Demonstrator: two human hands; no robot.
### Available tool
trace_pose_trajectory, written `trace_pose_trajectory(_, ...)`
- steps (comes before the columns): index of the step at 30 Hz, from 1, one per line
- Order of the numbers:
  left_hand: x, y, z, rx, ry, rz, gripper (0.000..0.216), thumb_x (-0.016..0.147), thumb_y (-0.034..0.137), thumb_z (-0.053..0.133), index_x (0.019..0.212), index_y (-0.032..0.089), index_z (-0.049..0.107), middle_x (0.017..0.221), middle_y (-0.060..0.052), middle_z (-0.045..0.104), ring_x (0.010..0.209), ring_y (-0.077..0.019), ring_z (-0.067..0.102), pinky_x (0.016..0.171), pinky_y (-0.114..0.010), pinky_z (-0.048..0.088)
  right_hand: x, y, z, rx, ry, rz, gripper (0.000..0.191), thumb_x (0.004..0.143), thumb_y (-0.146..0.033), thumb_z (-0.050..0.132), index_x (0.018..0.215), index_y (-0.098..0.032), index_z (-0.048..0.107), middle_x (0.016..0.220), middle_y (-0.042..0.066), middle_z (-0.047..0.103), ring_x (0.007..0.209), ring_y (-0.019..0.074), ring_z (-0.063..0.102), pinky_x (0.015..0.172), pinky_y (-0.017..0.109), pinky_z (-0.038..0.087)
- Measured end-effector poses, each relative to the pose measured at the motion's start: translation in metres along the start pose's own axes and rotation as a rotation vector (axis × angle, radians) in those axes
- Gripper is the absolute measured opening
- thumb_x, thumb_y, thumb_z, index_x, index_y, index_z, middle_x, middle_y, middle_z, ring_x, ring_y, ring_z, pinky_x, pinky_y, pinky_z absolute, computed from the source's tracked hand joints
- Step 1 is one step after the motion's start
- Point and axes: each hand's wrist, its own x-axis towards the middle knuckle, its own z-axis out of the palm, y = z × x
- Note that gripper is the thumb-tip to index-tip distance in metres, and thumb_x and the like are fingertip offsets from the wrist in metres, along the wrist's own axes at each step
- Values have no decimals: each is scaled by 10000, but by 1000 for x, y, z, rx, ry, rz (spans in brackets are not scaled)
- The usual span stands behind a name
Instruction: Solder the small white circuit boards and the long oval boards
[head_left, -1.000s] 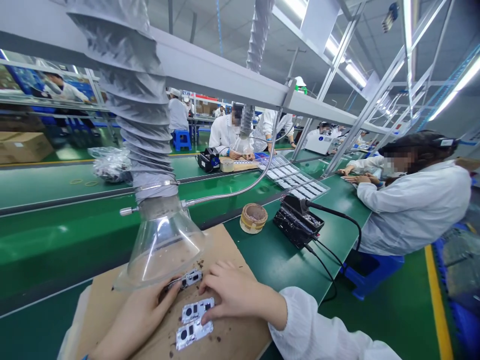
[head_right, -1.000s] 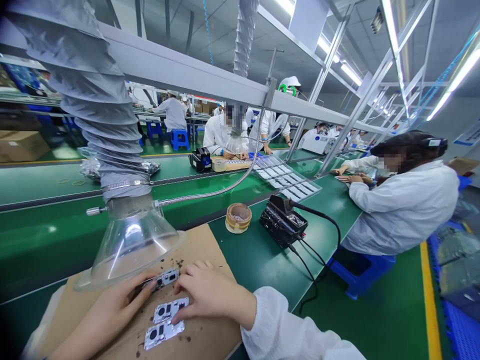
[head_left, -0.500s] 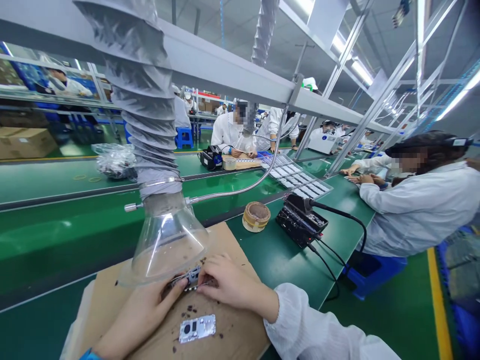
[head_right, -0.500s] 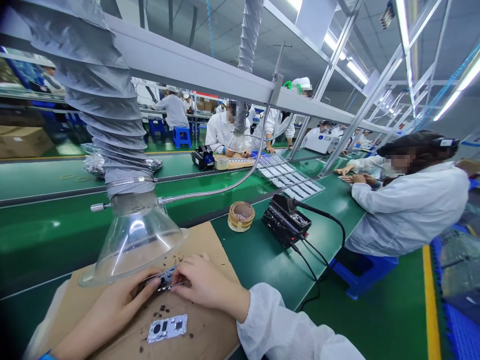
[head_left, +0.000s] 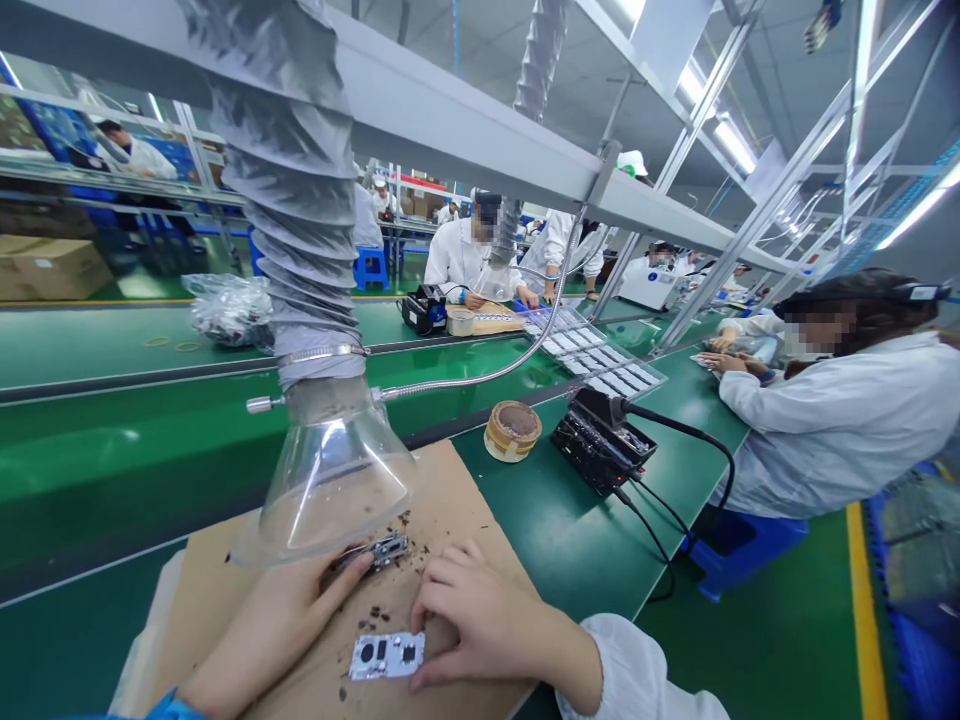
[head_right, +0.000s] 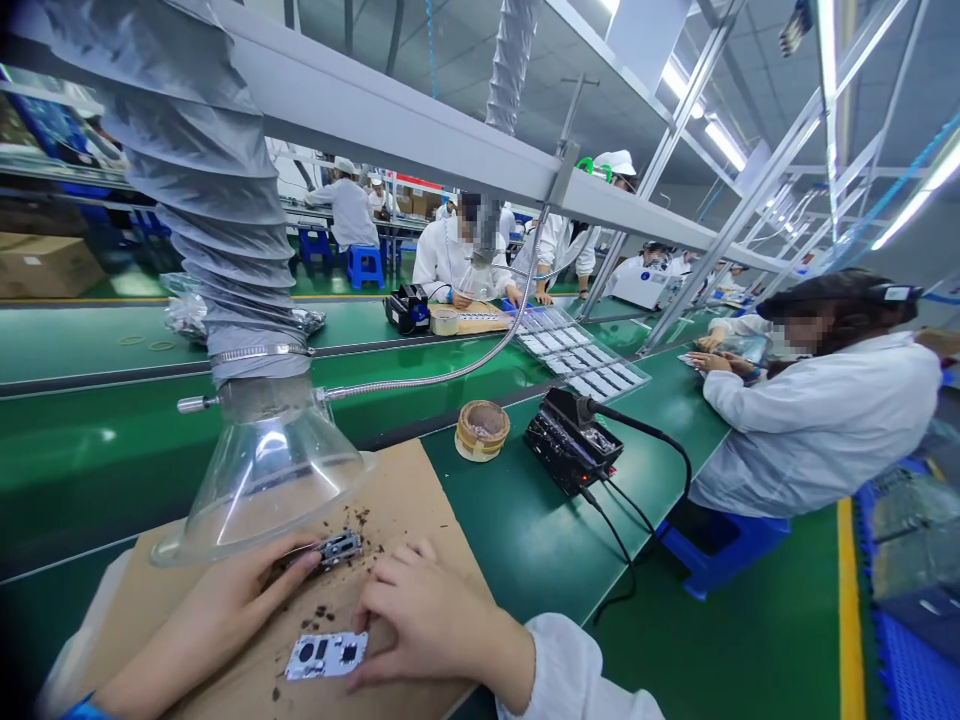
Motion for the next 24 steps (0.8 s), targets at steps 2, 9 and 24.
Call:
trace_pose_trajectory(2, 0, -2, 1, -7, 8, -5, 516, 1068, 661, 516, 1207, 291, 848, 1233, -58, 853, 1144, -317, 810, 1002, -441, 669, 2, 0, 0, 7, -19, 9, 437, 909, -595, 883, 1095, -254, 684, 1115, 27, 701, 1105, 236, 625, 1004, 377, 412)
trace_pose_trajectory(9, 0, 7, -4, -15, -38, -43, 549, 1071, 680, 479, 1232, 297, 836, 1225, -50, 854, 1141, -322, 806, 1038, -458, 650, 19, -2, -11, 187, 9, 26, 282, 959, -364, 880, 981, -231, 633, 975, -19, 686, 964, 184, 642, 985, 327, 442)
trace_pose_trajectory(24, 0, 0, -1, 52, -29, 79, 477, 1006, 648, 631, 1307, 327, 814, 1241, -56, 851, 1104, -322, 822, 900, -388, 684, 35, 1, -9, 219, 272, 291, 278, 936, -251, 885, 1086, -220, 652, 1183, 44, 632, 1171, 239, 618, 1037, 380, 523)
